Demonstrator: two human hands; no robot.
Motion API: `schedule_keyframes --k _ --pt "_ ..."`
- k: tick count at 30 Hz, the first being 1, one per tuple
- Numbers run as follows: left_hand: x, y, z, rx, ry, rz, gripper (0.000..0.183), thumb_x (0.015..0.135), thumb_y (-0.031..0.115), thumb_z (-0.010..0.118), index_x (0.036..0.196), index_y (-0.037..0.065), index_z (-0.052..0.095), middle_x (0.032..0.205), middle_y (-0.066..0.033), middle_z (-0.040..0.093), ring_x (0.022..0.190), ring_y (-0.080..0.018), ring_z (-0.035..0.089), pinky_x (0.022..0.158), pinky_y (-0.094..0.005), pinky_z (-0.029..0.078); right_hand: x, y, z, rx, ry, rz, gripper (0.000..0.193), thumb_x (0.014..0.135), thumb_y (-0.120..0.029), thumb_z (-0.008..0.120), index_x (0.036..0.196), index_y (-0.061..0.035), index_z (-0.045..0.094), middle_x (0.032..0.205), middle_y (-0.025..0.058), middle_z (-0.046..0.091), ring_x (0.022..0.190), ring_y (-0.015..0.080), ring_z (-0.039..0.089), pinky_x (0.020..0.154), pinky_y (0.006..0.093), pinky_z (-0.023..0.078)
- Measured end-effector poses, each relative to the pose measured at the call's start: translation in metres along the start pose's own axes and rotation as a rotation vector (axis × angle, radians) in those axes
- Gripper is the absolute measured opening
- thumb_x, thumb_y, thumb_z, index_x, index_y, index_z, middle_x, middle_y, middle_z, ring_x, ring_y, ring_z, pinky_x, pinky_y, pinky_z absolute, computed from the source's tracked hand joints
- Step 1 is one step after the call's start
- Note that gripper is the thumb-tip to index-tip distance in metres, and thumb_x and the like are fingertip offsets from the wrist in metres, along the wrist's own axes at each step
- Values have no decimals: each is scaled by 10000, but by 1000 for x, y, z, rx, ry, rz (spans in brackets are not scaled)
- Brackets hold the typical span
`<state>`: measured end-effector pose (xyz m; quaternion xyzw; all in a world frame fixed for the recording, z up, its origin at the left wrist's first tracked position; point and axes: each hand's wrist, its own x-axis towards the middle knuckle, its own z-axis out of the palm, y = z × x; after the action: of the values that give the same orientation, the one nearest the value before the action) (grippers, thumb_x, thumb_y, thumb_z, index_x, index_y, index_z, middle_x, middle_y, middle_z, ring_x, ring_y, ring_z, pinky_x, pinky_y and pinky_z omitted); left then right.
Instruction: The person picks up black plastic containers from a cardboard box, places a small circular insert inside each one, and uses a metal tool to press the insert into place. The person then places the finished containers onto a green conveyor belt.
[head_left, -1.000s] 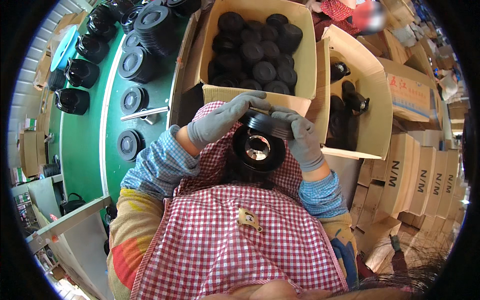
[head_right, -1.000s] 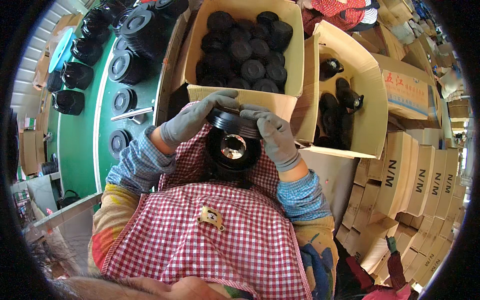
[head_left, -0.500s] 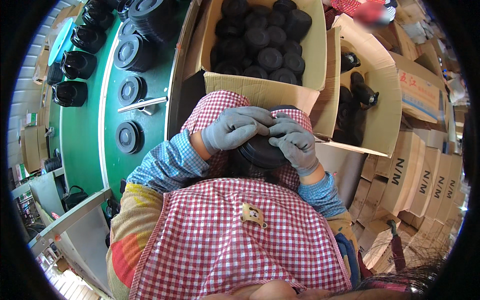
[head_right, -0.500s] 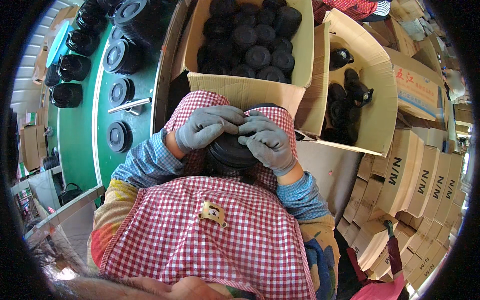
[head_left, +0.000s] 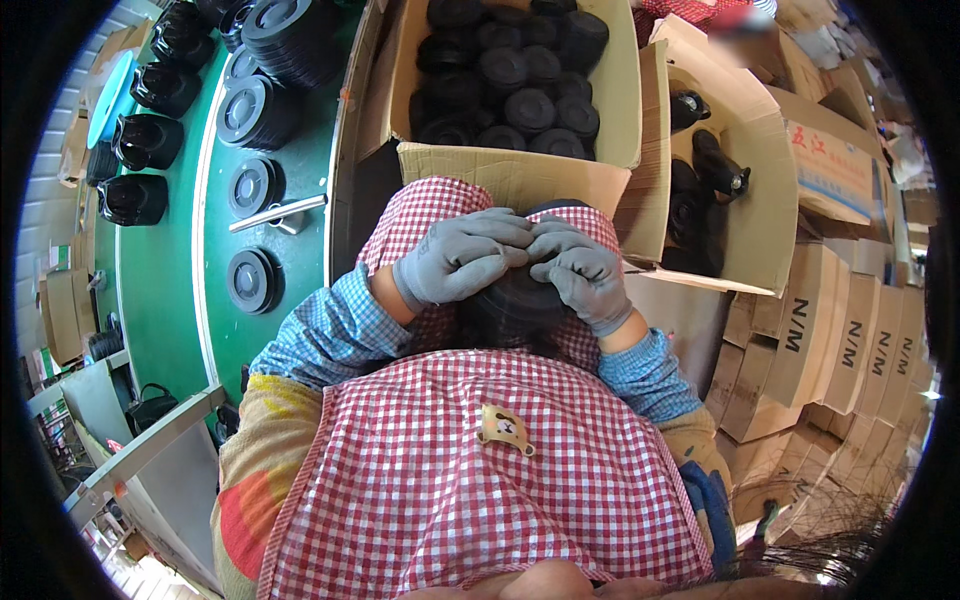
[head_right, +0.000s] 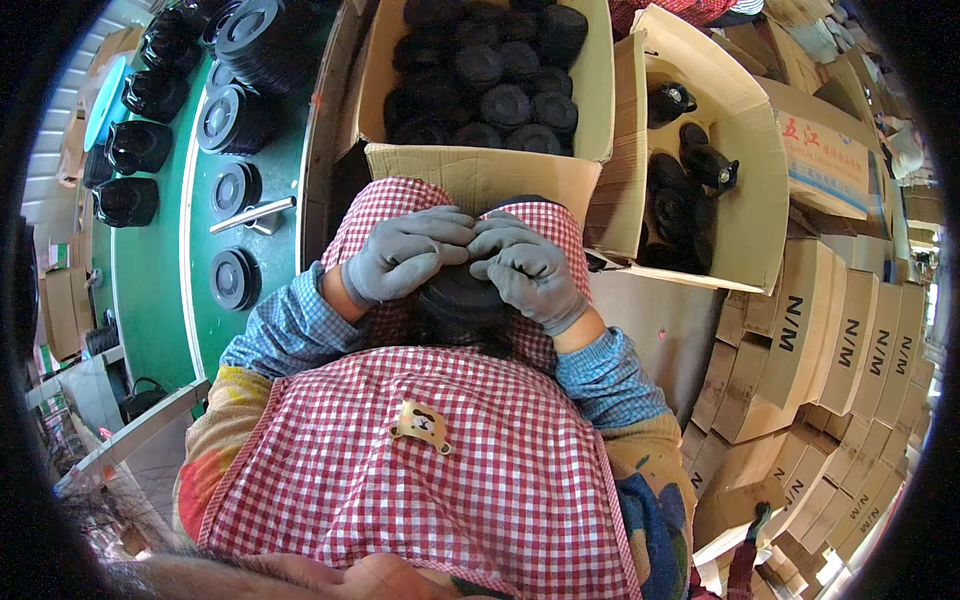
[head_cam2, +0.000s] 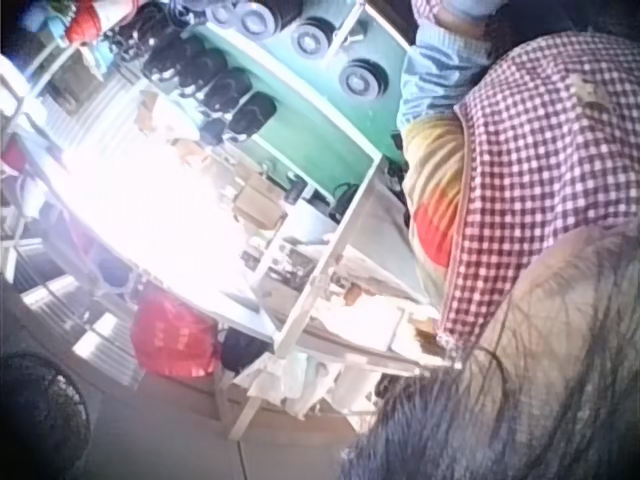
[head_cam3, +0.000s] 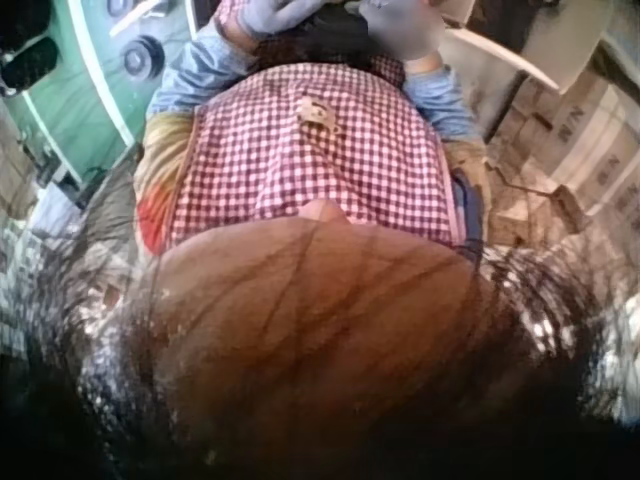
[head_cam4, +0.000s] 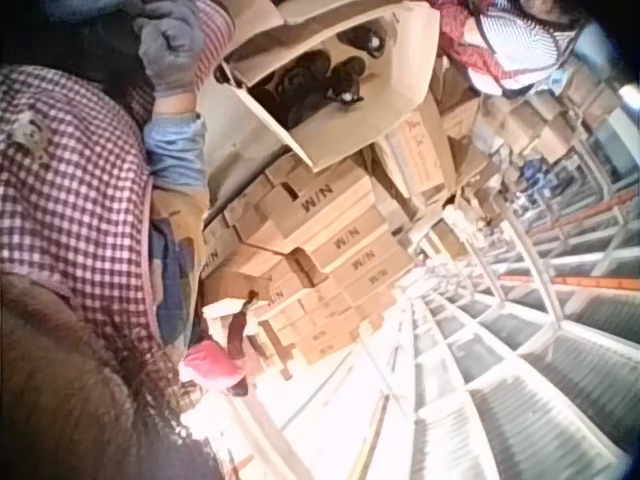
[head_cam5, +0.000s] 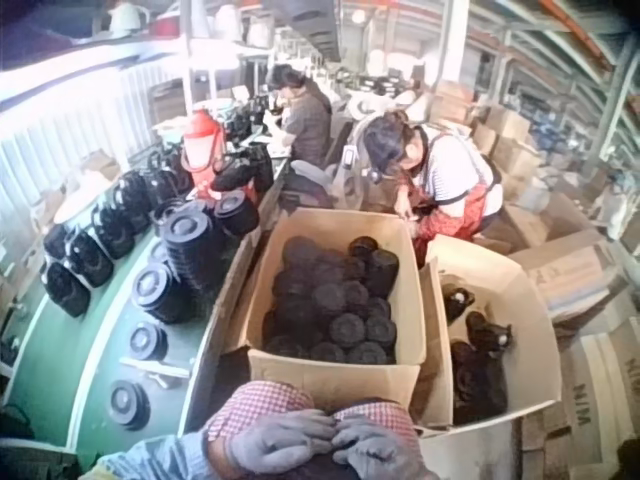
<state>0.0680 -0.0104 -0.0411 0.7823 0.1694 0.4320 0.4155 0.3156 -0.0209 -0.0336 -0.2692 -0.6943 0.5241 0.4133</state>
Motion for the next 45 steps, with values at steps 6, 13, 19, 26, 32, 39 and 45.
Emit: schedule_keyframes --k 6,13,19,26,32,39,45 --pt "-5 18 5 202 28 -60 318 1031 229 527 1081 -18 721 1157 -215 694 1151 -381 641 1088 -499 447 -1 12 -7 -95 -54 42 362 948 -114 518 1253 -14 685 1366 152 603 1337 295 531 1145 400 388" --pt "-9 41 15 457 -85 -185 363 1030 305 550 1193 12 688 1293 -192 640 1263 -376 571 1141 -530 380 4 19 -12 -66 -181 114 470 989 -124 453 1434 -25 568 1531 166 496 1412 279 477 1190 367 337" --pt "-8 15 -1 206 -74 -140 356 1040 290 538 1180 1 691 1255 -207 657 1253 -397 571 1128 -509 392 -4 15 -2 -254 -57 43 467 1007 -146 511 1462 -45 536 1523 177 494 1438 332 432 1207 407 313" --pt "-2 45 16 459 -124 -255 335 1003 286 600 1188 23 691 1298 -170 642 1292 -385 552 1139 -529 384 -2 16 -9 -710 -106 -28 489 972 -140 532 1459 -145 567 1499 111 530 1403 368 439 1217 523 175" --pt "-5 45 21 526 -136 -279 336 991 280 616 1203 29 686 1313 -162 638 1304 -380 544 1145 -528 377 2 21 -12 -541 -145 8 474 982 -157 511 1451 -122 572 1456 146 561 1382 360 462 1206 496 240" --pt "-1 39 10 457 -204 -259 350 994 278 600 1231 34 681 1315 -164 633 1304 -378 534 1146 -536 364 -2 20 -2 -660 -85 -12 547 988 -224 534 1519 -104 471 1546 177 450 1417 385 410 1201 495 273" --pt "2 37 16 421 -197 -240 337 976 254 617 1215 24 677 1314 -164 624 1306 -401 515 1126 -531 373 4 35 -20 -471 -291 57 637 1012 -392 534 1548 -72 406 1581 229 375 1480 399 332 1229 477 227"
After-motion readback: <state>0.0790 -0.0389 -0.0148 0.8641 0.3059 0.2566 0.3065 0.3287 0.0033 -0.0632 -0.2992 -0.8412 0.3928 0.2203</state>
